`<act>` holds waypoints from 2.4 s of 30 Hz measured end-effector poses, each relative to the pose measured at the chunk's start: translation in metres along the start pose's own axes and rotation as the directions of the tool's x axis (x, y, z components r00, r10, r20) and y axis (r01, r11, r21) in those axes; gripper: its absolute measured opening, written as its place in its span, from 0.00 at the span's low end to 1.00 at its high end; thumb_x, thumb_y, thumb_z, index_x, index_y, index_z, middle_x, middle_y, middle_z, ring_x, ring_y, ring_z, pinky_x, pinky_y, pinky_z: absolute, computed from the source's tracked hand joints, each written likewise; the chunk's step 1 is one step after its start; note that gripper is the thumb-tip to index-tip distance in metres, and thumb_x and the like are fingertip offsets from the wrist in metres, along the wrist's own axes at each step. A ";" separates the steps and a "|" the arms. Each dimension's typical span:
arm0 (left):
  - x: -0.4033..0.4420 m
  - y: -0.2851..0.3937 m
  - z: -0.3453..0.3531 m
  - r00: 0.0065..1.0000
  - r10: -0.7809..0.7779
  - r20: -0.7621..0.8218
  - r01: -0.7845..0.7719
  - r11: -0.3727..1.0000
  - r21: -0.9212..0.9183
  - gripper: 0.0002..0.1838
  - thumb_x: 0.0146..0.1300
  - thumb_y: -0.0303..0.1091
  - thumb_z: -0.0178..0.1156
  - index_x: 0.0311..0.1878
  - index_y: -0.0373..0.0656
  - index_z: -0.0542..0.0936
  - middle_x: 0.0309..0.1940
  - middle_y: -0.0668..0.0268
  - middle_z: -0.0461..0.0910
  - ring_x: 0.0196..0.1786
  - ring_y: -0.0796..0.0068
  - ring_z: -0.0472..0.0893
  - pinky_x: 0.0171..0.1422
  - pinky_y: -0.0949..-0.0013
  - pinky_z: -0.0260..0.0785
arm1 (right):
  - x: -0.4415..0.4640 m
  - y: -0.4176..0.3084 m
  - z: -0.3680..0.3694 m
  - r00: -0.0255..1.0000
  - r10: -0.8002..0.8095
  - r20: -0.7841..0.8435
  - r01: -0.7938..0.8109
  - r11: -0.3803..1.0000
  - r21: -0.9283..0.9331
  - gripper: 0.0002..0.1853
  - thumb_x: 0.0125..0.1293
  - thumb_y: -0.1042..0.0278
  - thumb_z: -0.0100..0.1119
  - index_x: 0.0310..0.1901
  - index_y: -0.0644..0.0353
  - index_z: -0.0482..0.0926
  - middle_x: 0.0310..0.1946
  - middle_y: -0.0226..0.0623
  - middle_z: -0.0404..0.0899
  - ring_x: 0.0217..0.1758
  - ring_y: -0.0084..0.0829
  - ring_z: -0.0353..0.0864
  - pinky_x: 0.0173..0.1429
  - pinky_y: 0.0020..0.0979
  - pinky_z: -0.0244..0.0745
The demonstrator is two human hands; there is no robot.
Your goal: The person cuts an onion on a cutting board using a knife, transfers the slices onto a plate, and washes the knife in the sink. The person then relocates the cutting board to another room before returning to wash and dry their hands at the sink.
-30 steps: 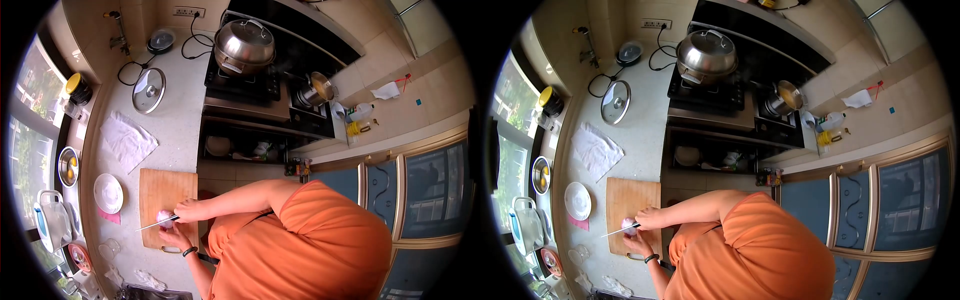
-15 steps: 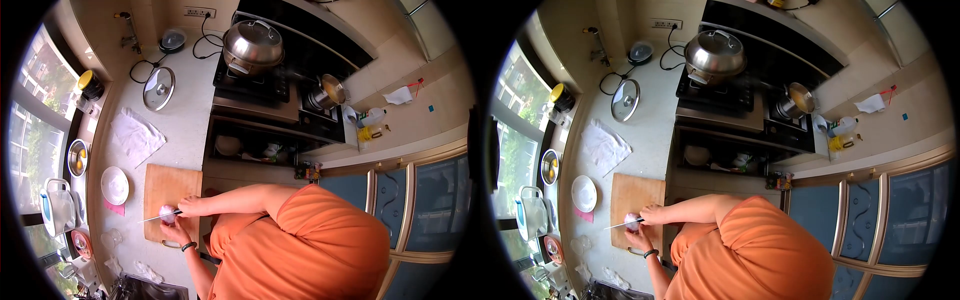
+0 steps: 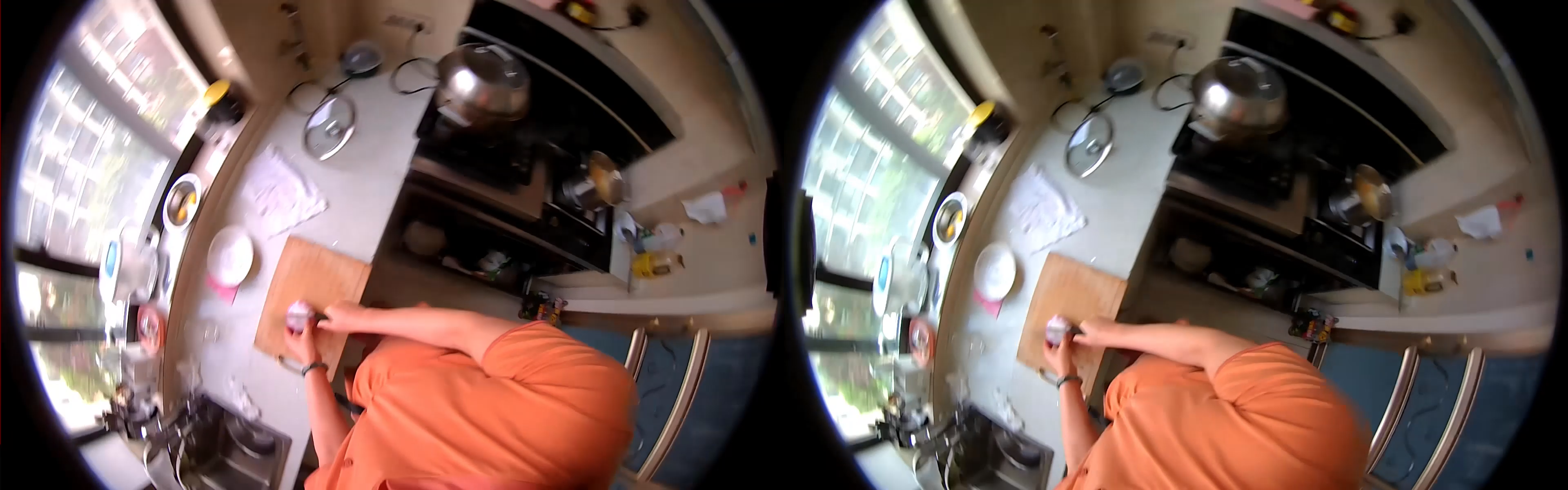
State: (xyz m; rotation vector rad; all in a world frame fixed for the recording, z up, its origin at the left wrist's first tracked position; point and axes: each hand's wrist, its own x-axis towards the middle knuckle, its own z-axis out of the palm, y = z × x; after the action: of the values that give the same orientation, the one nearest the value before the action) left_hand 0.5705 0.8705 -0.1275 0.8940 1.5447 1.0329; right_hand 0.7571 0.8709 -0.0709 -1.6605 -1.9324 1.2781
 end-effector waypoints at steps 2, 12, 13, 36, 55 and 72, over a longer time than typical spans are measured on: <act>-0.003 -0.005 0.001 0.994 -0.028 -0.110 0.018 0.996 -0.089 0.34 0.54 0.28 0.74 0.62 0.36 0.67 0.53 0.61 0.77 0.50 0.72 0.78 0.54 0.69 0.75 | 0.001 -0.004 -0.002 1.000 0.020 0.015 -0.019 0.999 -0.039 0.29 0.63 0.41 0.57 0.34 0.68 0.83 0.31 0.60 0.82 0.38 0.55 0.84 0.43 0.48 0.79; -0.009 0.012 0.009 0.974 -0.139 -0.181 0.097 0.971 -0.220 0.33 0.57 0.22 0.68 0.65 0.34 0.64 0.56 0.54 0.75 0.56 0.66 0.78 0.59 0.66 0.75 | 0.008 -0.008 0.011 0.995 0.103 0.015 -0.102 0.994 -0.032 0.21 0.66 0.50 0.59 0.39 0.65 0.83 0.30 0.56 0.81 0.37 0.54 0.84 0.41 0.44 0.77; -0.010 0.011 0.011 0.971 -0.144 -0.190 0.101 0.970 -0.222 0.33 0.57 0.22 0.68 0.65 0.34 0.64 0.56 0.54 0.75 0.56 0.66 0.78 0.59 0.66 0.75 | 0.010 -0.010 0.009 0.995 0.101 0.025 -0.100 0.994 -0.035 0.21 0.66 0.50 0.59 0.39 0.65 0.83 0.30 0.56 0.81 0.37 0.54 0.84 0.41 0.44 0.77; -0.022 0.051 -0.014 0.933 0.350 0.078 -0.262 0.517 0.815 0.29 0.49 0.26 0.71 0.57 0.44 0.75 0.47 0.55 0.75 0.51 0.52 0.74 0.58 0.56 0.69 | 0.021 -0.009 -0.037 0.998 -0.051 0.037 0.057 0.977 -0.206 0.21 0.65 0.51 0.62 0.35 0.67 0.80 0.27 0.59 0.80 0.35 0.58 0.82 0.38 0.49 0.78; -0.009 0.046 -0.004 0.919 0.392 -0.036 -0.262 0.676 0.689 0.09 0.62 0.24 0.59 0.46 0.40 0.77 0.41 0.53 0.73 0.44 0.50 0.76 0.46 0.55 0.70 | 0.002 -0.021 -0.011 0.992 0.125 0.032 -0.116 0.972 -0.203 0.22 0.66 0.50 0.61 0.34 0.66 0.80 0.27 0.60 0.81 0.35 0.59 0.83 0.39 0.51 0.80; -0.007 0.035 -0.006 0.918 0.389 -0.070 -0.244 0.697 0.674 0.04 0.62 0.25 0.60 0.39 0.39 0.77 0.36 0.54 0.73 0.40 0.51 0.76 0.43 0.53 0.69 | 0.012 -0.019 -0.009 0.998 0.055 0.024 -0.051 0.991 -0.123 0.21 0.65 0.50 0.62 0.33 0.66 0.82 0.27 0.60 0.80 0.36 0.60 0.82 0.40 0.50 0.79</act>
State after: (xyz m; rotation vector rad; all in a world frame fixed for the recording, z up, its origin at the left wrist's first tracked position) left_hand 0.5670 0.8749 -0.0921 1.6387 2.0333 0.8301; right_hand 0.7474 0.8862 -0.0551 -1.7729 -2.0333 1.2301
